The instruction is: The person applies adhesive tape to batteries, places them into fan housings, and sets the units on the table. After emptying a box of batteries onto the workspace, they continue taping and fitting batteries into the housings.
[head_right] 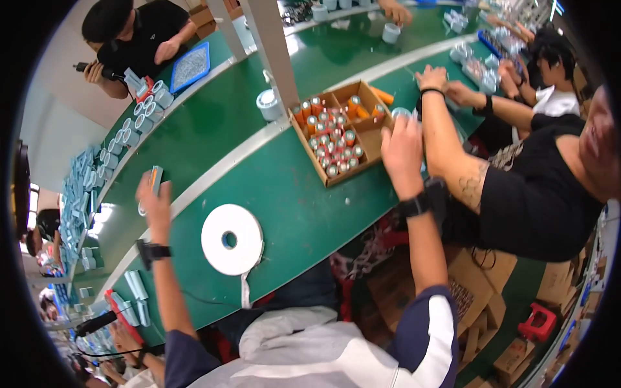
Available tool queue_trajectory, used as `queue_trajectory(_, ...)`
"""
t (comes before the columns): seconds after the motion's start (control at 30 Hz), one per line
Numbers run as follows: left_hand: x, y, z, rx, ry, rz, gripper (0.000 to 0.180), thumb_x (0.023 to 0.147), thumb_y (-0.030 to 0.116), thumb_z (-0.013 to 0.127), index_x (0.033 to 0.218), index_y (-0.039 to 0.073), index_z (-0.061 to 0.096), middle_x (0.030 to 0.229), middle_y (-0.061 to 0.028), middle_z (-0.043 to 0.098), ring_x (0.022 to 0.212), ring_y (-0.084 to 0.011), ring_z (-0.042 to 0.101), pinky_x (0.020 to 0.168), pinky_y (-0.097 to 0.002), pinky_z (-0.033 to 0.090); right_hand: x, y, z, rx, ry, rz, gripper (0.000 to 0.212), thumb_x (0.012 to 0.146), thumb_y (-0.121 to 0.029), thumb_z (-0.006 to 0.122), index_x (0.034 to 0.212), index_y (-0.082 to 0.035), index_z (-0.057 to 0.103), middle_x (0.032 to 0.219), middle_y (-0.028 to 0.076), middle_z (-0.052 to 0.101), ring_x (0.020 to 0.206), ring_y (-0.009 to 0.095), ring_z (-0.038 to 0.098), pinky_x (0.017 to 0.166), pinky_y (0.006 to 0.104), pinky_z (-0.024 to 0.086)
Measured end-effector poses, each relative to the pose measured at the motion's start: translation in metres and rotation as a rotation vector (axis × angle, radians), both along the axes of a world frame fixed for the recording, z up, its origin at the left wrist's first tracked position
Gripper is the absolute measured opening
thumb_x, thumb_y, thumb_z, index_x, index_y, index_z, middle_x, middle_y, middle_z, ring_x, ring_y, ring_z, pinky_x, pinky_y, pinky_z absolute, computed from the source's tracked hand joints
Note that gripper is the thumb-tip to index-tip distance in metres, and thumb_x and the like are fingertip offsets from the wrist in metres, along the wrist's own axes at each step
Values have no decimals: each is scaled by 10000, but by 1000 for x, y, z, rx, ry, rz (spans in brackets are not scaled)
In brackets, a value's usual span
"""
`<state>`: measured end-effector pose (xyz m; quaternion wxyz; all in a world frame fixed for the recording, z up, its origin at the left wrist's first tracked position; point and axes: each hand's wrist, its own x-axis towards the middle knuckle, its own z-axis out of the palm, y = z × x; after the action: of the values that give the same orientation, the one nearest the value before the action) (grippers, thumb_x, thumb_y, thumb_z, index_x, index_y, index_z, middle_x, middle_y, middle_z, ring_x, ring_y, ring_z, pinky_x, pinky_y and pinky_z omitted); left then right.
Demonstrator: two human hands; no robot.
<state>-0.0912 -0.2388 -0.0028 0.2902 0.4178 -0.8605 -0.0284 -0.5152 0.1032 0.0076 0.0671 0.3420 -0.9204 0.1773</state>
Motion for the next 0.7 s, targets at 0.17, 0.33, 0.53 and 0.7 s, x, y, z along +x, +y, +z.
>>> queue_trajectory(0.17, -218, 227, 12, 366, 198, -615, 1146, 722, 318, 882, 1541, -28, 158, 1563, -261, 258, 1416, -387, 336, 1180, -448, 276, -40, 2, -14, 62, 220, -94, 193, 859, -142, 658, 910, 33, 597, 910, 255, 637, 883, 413, 612, 788, 509, 489)
queue_trajectory(0.33, -255, 202, -41, 951, 832, -556, 967, 862, 316, 752, 1541, -38, 162, 1535, -216, 333, 1344, -284, 437, 1126, -379, 354, 31, 36, 15, 115, -75, 78, 168, 866, -65, 584, 993, 43, 563, 937, 258, 627, 908, 385, 612, 803, 479, 496)
queue_trajectory(0.53, -218, 208, -26, 1288, 536, -506, 624, 1015, 258, 545, 1516, -30, 308, 1433, -136, 492, 1268, -197, 497, 1077, -310, 379, 115, 103, -105, -1202, -817, -500, 374, 951, -197, 614, 1261, -1, 542, 1085, 160, 644, 1002, 278, 624, 864, 383, 509)
queue_trajectory(0.7, -213, 220, -34, 1210, 439, -613, 535, 1057, 260, 448, 1493, -39, 368, 1411, -95, 520, 1236, -156, 496, 1078, -302, 362, 124, 56, -149, -1221, -500, -436, 480, 993, -262, 554, 1399, -26, 455, 1354, 161, 549, 1160, 296, 595, 982, 440, 498)
